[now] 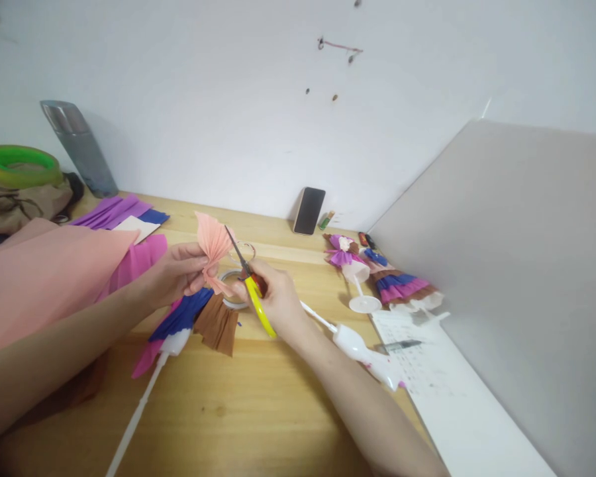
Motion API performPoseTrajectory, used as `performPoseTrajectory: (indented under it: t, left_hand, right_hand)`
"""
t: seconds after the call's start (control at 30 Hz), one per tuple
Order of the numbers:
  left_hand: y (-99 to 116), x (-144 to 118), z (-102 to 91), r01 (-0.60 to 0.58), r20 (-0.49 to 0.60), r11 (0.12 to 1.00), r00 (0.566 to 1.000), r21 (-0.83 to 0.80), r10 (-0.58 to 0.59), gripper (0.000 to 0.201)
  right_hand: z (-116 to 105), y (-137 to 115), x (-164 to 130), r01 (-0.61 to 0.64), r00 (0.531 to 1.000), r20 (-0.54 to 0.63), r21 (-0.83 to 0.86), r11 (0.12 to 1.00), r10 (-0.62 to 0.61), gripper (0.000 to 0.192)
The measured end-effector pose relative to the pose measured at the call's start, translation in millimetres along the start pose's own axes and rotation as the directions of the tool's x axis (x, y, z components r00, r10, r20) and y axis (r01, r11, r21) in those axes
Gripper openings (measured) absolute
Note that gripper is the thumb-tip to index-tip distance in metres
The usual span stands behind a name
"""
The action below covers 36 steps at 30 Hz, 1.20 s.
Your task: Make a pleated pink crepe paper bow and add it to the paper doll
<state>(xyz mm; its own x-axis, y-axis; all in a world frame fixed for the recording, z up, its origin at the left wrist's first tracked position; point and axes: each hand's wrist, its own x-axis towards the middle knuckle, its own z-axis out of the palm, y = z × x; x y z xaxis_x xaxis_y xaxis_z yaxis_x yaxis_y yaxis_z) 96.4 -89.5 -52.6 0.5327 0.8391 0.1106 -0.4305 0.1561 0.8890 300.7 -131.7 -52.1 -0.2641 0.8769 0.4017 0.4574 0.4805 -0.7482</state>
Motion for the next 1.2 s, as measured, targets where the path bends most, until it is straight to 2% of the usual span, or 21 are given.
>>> performPoseTrajectory:
  t: [0.17, 0.3, 0.57, 0.9, 1.2]
  left_hand:
    - [3, -2, 0.1, -0.018, 0.023, 0.999, 1.0, -0.028, 0.019, 0.023]
    - [7, -2, 1.5, -0.015, 0.032, 1.0, 0.999, -0.027, 0.016, 0.022]
    - [6, -3, 2.4, 0.001, 0.042, 0.999, 0.999, -0.037, 0.001, 0.019]
    - [9, -4, 1.0, 0.038, 0.084, 0.999, 0.996, -0.021, -0.037, 0.022]
    - [-1, -4, -3.2, 0.1, 0.145, 0.995, 0.985, -0.016, -0.096, 0.017]
  right_hand:
    - [-1, -3, -1, 0.001, 1.0, 0.001, -0.03, 1.0, -0.001, 0.032]
    - [-3, -6, -2, -0.021, 0.998, 0.052, 0.001, 1.0, 0.021, 0.032]
    - [-8, -10, -2, -0.001, 0.988, 0.153, 0.084, 0.996, -0.012, 0.039]
    - [-11, -4, 0, 0.048, 0.984, 0.167, 0.051, 0.998, -0.055, 0.048]
    - [-12, -5, 1, 0.072, 0.981, 0.18, 0.039, 0.997, -0.078, 0.046]
